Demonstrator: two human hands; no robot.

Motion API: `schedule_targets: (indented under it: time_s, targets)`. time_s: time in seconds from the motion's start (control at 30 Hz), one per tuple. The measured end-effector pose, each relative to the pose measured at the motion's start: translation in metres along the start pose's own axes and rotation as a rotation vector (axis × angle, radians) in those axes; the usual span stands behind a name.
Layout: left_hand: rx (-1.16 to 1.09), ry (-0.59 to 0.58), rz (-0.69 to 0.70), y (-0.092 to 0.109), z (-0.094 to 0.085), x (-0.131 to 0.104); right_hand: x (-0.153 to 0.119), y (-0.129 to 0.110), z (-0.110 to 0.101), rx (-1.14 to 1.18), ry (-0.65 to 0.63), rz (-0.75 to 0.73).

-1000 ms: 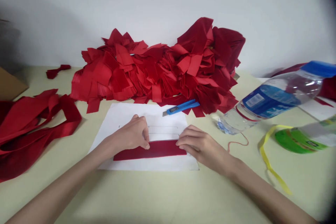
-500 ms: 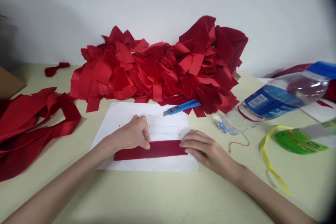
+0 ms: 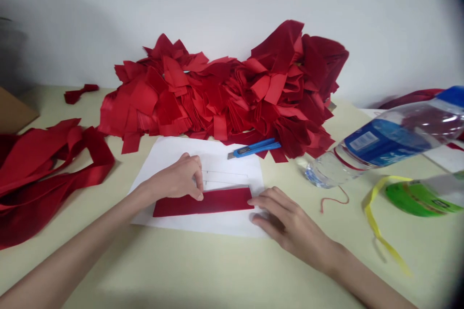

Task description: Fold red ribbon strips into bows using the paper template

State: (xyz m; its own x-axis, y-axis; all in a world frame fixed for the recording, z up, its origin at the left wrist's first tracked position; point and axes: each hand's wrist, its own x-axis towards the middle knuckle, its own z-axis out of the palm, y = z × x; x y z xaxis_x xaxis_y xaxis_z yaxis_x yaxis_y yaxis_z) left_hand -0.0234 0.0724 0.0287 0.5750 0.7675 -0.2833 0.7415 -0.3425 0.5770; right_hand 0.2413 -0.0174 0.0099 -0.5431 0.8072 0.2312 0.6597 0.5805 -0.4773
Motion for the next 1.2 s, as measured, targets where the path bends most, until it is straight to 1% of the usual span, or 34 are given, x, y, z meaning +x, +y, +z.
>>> schedule_targets:
  time_s: [0.17, 0.27, 0.33, 0.47, 0.63, 0.8, 1.03, 1.2]
  targets:
    - [0.056, -0.026, -0.005, -0.006, -0.012, 0.007, -0.005, 0.006, 0.004, 0.107, -0.074, 0.188]
    - [0.081, -0.034, -0.008, -0.006, -0.014, 0.014, -0.006, 0.006, 0.004, 0.114, -0.096, 0.224]
    - [0.086, -0.045, -0.006, -0.004, -0.015, 0.018, -0.005, 0.006, 0.004, 0.075, -0.101, 0.185]
    - [0.083, -0.074, -0.009, -0.002, -0.015, 0.026, -0.004, 0.006, 0.003, -0.022, -0.098, 0.05]
    - [0.068, -0.085, -0.034, -0.002, -0.017, 0.029, -0.007, 0.009, 0.005, -0.083, -0.077, 0.043]
    - [0.046, -0.072, -0.041, -0.003, -0.017, 0.028, -0.008, 0.011, 0.007, -0.175, -0.089, -0.039]
    - [0.02, -0.082, -0.037, -0.004, -0.017, 0.029, -0.004, 0.014, 0.008, -0.137, -0.112, -0.04]
    - [0.02, -0.044, -0.01, -0.007, -0.015, 0.027, -0.005, 0.011, 0.005, -0.096, -0.119, -0.009]
